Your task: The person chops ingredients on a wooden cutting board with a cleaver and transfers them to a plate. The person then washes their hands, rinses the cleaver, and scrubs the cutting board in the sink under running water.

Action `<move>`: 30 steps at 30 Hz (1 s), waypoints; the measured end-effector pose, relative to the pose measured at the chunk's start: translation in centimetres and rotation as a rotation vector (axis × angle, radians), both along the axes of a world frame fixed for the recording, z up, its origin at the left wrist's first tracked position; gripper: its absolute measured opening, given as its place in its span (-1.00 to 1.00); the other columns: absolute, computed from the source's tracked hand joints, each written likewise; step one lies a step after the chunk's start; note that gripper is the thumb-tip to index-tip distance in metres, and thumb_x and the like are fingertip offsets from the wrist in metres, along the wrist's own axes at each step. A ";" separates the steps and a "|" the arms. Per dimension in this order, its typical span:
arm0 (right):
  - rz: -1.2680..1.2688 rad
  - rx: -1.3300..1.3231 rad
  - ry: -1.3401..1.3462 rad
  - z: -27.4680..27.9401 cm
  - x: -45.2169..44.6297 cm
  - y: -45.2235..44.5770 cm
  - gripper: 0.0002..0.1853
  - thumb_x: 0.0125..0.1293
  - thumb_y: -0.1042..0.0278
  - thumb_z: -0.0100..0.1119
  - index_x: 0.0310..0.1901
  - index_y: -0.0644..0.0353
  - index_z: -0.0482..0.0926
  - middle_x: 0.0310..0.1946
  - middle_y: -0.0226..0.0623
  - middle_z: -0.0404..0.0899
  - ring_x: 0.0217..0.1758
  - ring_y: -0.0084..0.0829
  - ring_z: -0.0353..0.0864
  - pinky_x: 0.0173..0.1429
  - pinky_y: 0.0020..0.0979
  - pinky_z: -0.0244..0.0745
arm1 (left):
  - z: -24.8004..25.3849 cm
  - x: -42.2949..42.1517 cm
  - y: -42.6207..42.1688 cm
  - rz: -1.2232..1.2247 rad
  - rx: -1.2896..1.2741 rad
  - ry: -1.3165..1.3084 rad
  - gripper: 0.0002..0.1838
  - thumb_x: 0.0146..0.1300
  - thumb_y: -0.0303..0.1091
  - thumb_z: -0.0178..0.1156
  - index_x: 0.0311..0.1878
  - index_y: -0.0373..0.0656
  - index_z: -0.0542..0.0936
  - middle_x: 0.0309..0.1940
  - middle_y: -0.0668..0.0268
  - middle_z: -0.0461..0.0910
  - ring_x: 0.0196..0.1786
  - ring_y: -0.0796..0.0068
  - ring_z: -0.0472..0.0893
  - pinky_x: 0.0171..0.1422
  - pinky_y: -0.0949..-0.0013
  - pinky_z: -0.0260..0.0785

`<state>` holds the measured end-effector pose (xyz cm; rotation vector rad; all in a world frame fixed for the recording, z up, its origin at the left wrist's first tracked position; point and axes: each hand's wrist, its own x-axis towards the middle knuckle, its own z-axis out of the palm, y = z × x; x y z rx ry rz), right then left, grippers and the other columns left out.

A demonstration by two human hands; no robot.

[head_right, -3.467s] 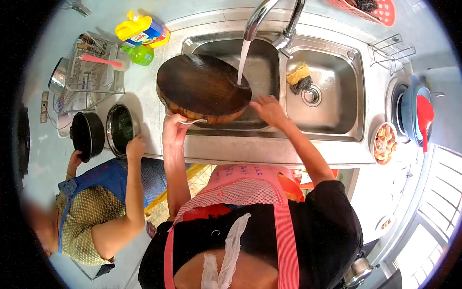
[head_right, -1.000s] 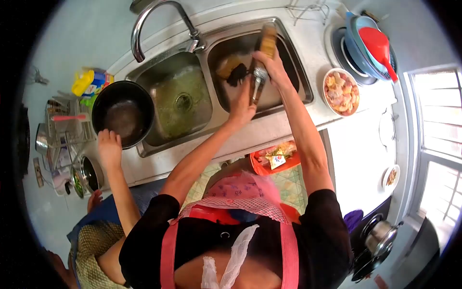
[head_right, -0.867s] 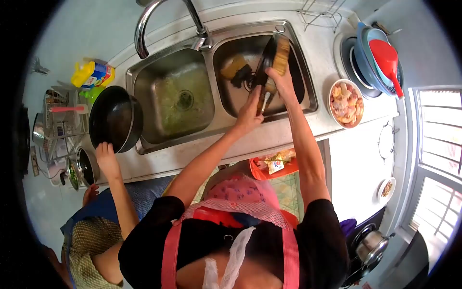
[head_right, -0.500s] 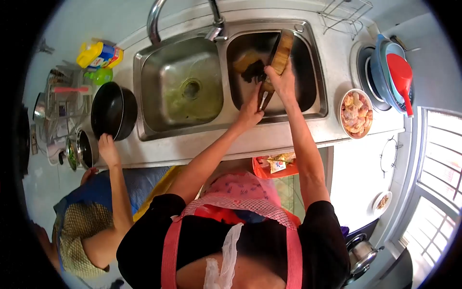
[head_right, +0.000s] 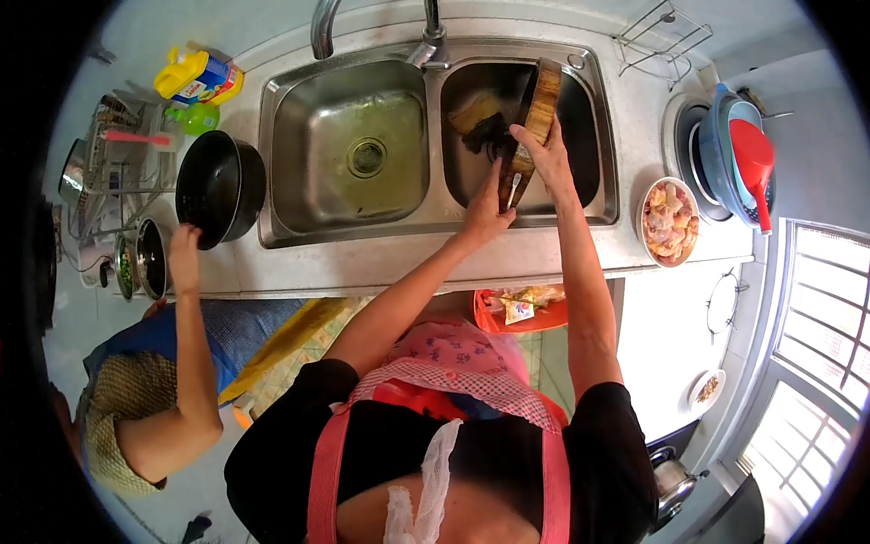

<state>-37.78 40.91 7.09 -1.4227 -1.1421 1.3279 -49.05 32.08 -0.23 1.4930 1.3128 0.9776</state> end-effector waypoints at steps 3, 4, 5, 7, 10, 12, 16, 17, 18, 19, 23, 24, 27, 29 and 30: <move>0.030 0.026 0.044 -1.2 0.2 0.1 -0.30 0.14 0.13 0.34 0.22 0.27 0.27 -0.03 -0.29 0.45 0.06 -0.48 0.39 0.19 -0.45 0.25 | 0.0 -0.3 0.2 -0.009 -0.022 -0.020 0.05 -0.16 -0.52 0.29 0.43 -0.18 -0.08 0.33 -0.07 0.14 0.33 -0.07 0.25 0.33 0.17 0.21; 0.067 0.044 0.079 -1.8 0.9 0.1 -0.30 0.16 0.13 0.33 0.23 0.27 0.25 -0.02 -0.29 0.45 0.07 -0.49 0.38 0.20 -0.44 0.25 | 0.1 -0.5 0.2 -0.045 -0.052 -0.009 0.05 -0.15 -0.47 0.31 0.43 -0.21 -0.07 0.33 -0.08 0.14 0.33 -0.06 0.25 0.36 0.19 0.17; 0.036 0.081 0.031 -0.2 0.6 -0.9 -0.28 0.19 0.14 0.30 0.27 0.27 0.19 0.00 -0.31 0.44 0.08 -0.49 0.39 0.19 -0.43 0.28 | 0.6 -0.7 0.2 -0.066 -0.027 -0.015 0.05 -0.12 -0.43 0.34 0.42 -0.25 -0.08 0.36 -0.06 0.11 0.38 0.03 0.18 0.41 0.23 0.07; -0.072 0.088 -0.249 -3.9 2.8 -1.3 -0.12 0.15 0.07 0.33 0.35 0.33 0.06 0.11 -0.21 0.39 0.12 -0.45 0.38 0.18 -0.41 0.32 | 0.0 -1.7 -0.1 -0.131 0.095 0.016 0.05 -0.06 -0.39 0.36 0.43 -0.30 -0.10 0.42 0.01 0.00 0.46 0.19 0.05 0.48 0.27 -0.06; -0.258 0.398 -0.367 -4.9 3.7 -5.0 -0.17 0.15 0.20 0.35 0.36 0.25 0.09 0.04 -0.13 0.44 0.07 -0.35 0.48 0.15 -0.34 0.43 | 2.6 -4.2 -1.6 -0.114 -0.034 -0.282 -0.11 0.03 -0.49 0.30 0.40 -0.27 0.04 0.37 0.08 0.13 0.39 0.20 0.20 0.43 0.19 0.05; -0.317 0.345 -0.235 -2.6 3.3 -8.9 -0.36 0.21 0.39 0.25 0.29 0.24 0.19 -0.05 -0.24 0.47 -0.13 -0.46 0.57 -0.10 -0.43 0.55 | 4.5 -6.4 -3.3 -0.089 -0.032 -0.297 -0.21 0.12 -0.54 0.21 0.39 -0.28 0.06 0.35 0.07 0.16 0.29 0.17 0.35 0.36 0.19 0.16; -0.214 0.423 -0.168 0.8 -0.9 -15.8 -0.39 0.17 0.53 0.17 0.27 0.20 0.22 0.05 -0.15 0.47 0.02 -0.36 0.55 0.03 -0.36 0.52 | 7.5 -9.2 -6.4 -0.150 -0.090 -0.264 -0.31 0.20 -0.57 0.13 0.38 -0.25 0.10 0.31 0.07 0.24 0.27 0.18 0.37 0.31 0.23 0.18; -0.156 0.432 -0.126 2.9 -1.6 -17.0 -0.39 0.16 0.56 0.17 0.27 0.20 0.23 0.03 -0.14 0.48 0.05 -0.32 0.54 0.04 -0.34 0.51 | 8.3 -9.0 -6.8 -0.198 -0.087 -0.262 -0.31 0.20 -0.57 0.13 0.38 -0.25 0.10 0.31 0.07 0.24 0.27 0.18 0.37 0.31 0.23 0.18; -0.146 0.551 -0.130 4.2 -2.6 -17.9 -0.40 0.16 0.58 0.15 0.27 0.20 0.24 0.01 -0.15 0.48 0.05 -0.29 0.54 0.02 -0.33 0.52 | 9.2 -9.3 -7.4 -0.186 -0.064 -0.279 -0.33 0.21 -0.58 0.12 0.37 -0.25 0.12 0.30 0.08 0.25 0.26 0.20 0.38 0.30 0.25 0.20; -0.157 0.596 -0.147 6.0 -3.4 -18.8 -0.42 0.18 0.57 0.12 0.26 0.21 0.24 0.00 -0.14 0.49 0.03 -0.26 0.54 0.03 -0.33 0.51 | 9.8 -9.5 -7.8 -0.165 -0.040 -0.299 -0.35 0.21 -0.59 0.10 0.37 -0.26 0.14 0.29 0.09 0.27 0.25 0.21 0.39 0.28 0.27 0.21; -0.042 0.664 -0.254 2.1 -5.3 -21.0 -0.46 0.14 0.54 0.10 0.21 0.25 0.30 0.00 -0.06 0.45 0.06 -0.12 0.51 0.06 -0.32 0.49 | 7.1 -10.7 -7.1 -0.213 0.040 -0.060 -0.40 0.24 -0.60 0.05 0.36 -0.25 0.16 0.25 0.12 0.33 0.20 0.25 0.44 0.25 0.29 0.26; -0.030 0.644 -0.437 0.1 -5.1 -21.6 -0.44 0.09 0.54 0.12 0.20 0.25 0.31 0.03 -0.05 0.44 0.07 -0.09 0.50 0.06 -0.28 0.48 | 6.5 -9.9 -7.0 -0.239 0.045 -0.066 -0.40 0.24 -0.60 0.05 0.36 -0.25 0.16 0.25 0.12 0.33 0.20 0.25 0.44 0.25 0.29 0.26; -0.023 0.526 -0.575 -0.4 -3.8 -25.9 -0.34 -0.06 0.55 0.15 0.20 0.21 0.33 0.16 -0.02 0.36 0.17 -0.05 0.43 0.12 -0.19 0.46 | 5.5 -9.7 -8.9 -0.289 0.166 0.135 -0.41 0.26 -0.59 0.03 0.36 -0.22 0.16 0.25 0.11 0.34 0.19 0.21 0.45 0.24 0.26 0.28; -0.138 0.468 -0.679 -1.2 -0.6 -29.1 -0.30 -0.02 0.56 0.13 0.27 0.17 0.25 0.27 -0.03 0.23 0.28 -0.08 0.35 0.26 -0.24 0.40 | 3.9 -9.2 -9.6 -0.396 -0.070 -0.185 -0.43 0.29 -0.55 0.02 0.36 -0.17 0.17 0.30 0.15 0.29 0.21 0.17 0.45 0.26 0.34 0.25; -0.157 0.466 -0.687 -1.6 -0.2 -29.6 -0.30 -0.02 0.56 0.13 0.27 0.17 0.25 0.27 -0.03 0.23 0.28 -0.08 0.35 0.26 -0.24 0.40 | 3.5 -8.8 -9.6 -0.415 -0.067 -0.188 -0.43 0.29 -0.55 0.02 0.36 -0.17 0.17 0.30 0.15 0.29 0.21 0.17 0.45 0.26 0.34 0.25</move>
